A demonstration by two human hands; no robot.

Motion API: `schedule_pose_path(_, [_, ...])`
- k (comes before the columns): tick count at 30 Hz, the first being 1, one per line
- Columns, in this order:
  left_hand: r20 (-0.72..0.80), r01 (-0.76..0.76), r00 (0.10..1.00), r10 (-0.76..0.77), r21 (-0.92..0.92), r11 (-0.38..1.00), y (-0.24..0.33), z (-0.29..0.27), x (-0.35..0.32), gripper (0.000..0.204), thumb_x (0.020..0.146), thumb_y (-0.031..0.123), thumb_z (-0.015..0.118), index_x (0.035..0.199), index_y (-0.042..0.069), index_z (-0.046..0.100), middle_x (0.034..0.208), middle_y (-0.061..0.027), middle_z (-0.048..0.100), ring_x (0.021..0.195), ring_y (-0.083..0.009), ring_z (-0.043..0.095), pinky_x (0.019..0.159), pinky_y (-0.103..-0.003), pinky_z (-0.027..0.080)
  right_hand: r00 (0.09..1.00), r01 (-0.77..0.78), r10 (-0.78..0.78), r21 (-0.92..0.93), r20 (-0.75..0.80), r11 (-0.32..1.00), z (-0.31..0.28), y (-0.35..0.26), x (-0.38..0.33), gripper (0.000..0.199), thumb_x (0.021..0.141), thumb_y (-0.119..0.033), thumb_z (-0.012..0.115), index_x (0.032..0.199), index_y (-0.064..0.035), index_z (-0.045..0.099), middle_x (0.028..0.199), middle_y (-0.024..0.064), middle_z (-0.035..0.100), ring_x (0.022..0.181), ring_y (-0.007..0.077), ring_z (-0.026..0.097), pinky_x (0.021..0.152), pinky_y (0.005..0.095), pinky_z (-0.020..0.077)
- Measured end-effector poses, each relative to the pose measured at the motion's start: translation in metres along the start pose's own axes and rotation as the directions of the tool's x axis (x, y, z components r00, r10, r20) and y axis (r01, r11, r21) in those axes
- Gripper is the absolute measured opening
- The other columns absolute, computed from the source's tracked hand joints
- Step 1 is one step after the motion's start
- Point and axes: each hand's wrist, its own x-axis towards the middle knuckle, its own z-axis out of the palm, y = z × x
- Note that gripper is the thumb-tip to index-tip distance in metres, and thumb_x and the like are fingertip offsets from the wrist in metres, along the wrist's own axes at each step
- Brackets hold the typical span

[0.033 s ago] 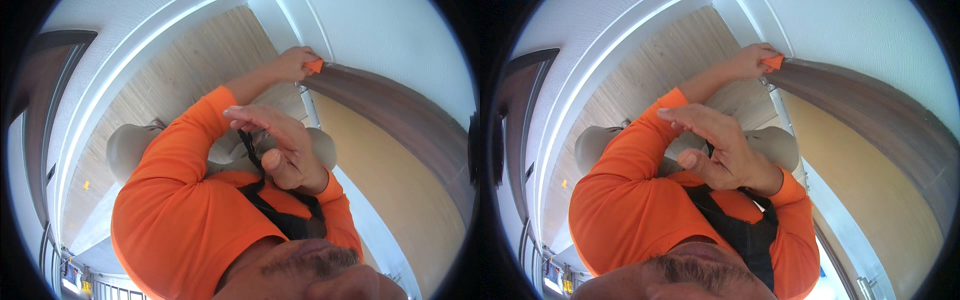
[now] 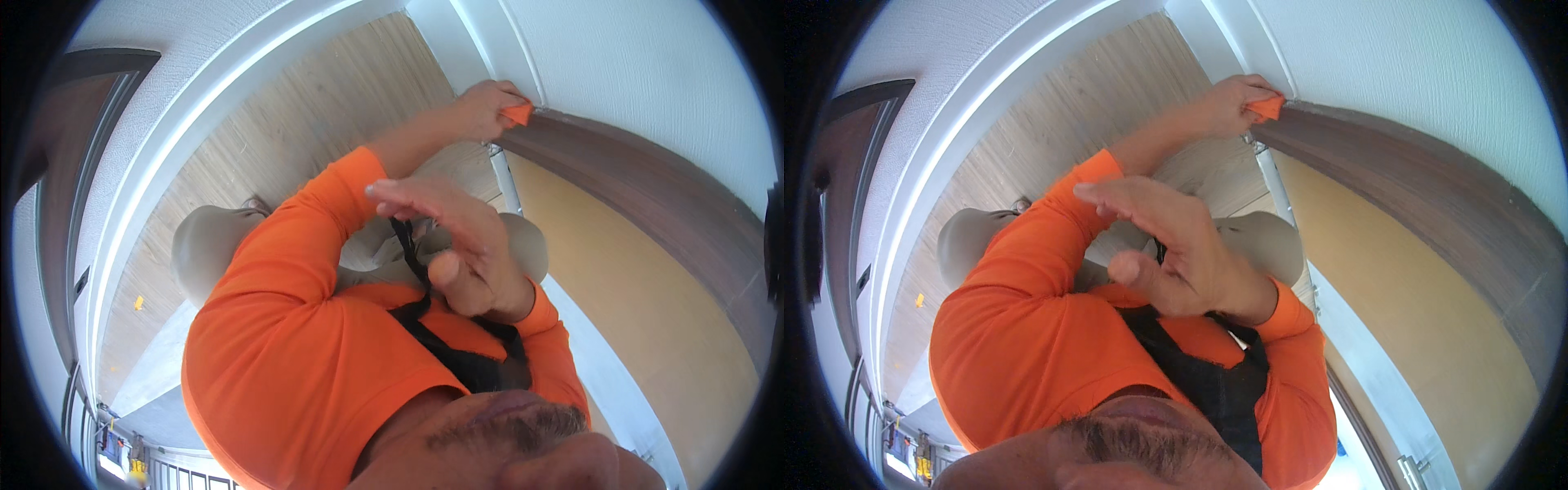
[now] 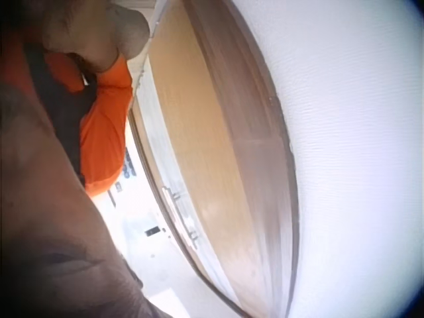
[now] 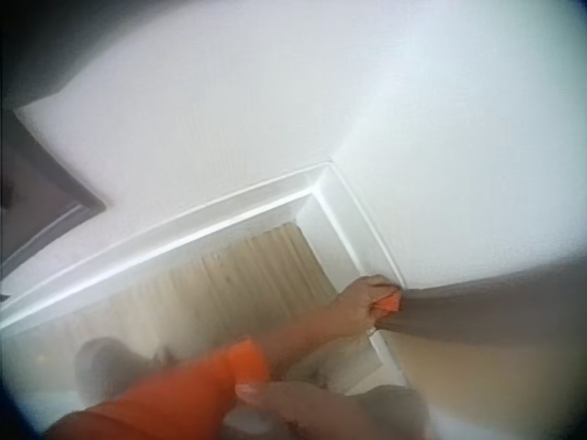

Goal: The person wipes the wall and ceiling trim with an orange cloth, then walks to a kitchen area to rinse the cloth in a sink. After wringing it out, the person returns to the hallway and continues wiping the wall trim.

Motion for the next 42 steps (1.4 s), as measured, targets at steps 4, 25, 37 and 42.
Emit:
schedule_pose_path(4, [-0.016,-0.08,0.997,0.08,-0.003,0.997,0.043,0.02,0.016,0.042,0.076,0.005,0.069,0.117,0.006,0.07,0.115,-0.0146,0.066,0.107,-0.0371,0.061,0.095,-0.044,0.049,0.998,0.04,-0.042,-0.036,-0.048,0.999,-0.002,-0.005,-0.016,0.07,0.098,-0.054,0.057,0.132,0.0076,0.057,0.112,0.02,0.065,0.092,0.0277,0.065,0.083,0.0365,0.053])
schedule_pose_path(25, [-0.1,0.474,0.879,-0.465,0.085,0.877,-0.075,0.037,-0.045,0.037,0.079,-0.001,0.062,0.115,0.003,0.067,0.115,-0.0172,0.064,0.103,-0.0379,0.062,0.091,-0.044,0.05,1.0,-0.018,0.019,-0.151,0.001,0.988,-0.011,-0.004,-0.02,0.085,0.098,-0.067,0.043,0.135,0.0076,0.053,0.129,0.0194,0.063,0.101,0.0255,0.065,0.082,0.0332,0.0512])
schedule_pose_path(37, [0.073,0.675,0.727,-0.683,0.108,0.73,-0.082,0.023,-0.047,0.034,0.082,0.003,0.063,0.115,0.007,0.069,0.114,-0.0169,0.066,0.102,-0.0362,0.064,0.09,-0.042,0.051,0.999,-0.014,0.021,-0.195,0.035,0.981,-0.014,-0.004,-0.021,0.088,0.097,-0.069,0.043,0.135,0.0103,0.052,0.128,0.0213,0.063,0.102,0.0279,0.066,0.085,0.0363,0.0526])
schedule_pose_path(42, [-0.286,0.283,0.92,-0.268,0.014,0.959,-0.08,0.048,-0.06,0.034,0.084,0.003,0.059,0.116,0.009,0.069,0.106,-0.0169,0.069,0.098,-0.0348,0.066,0.086,-0.042,0.052,0.997,-0.065,0.061,-0.114,-0.037,0.991,-0.01,-0.003,-0.026,0.077,0.097,-0.059,0.054,0.131,0.0095,0.056,0.127,0.0224,0.064,0.112,0.0353,0.065,0.094,0.0407,0.0512])
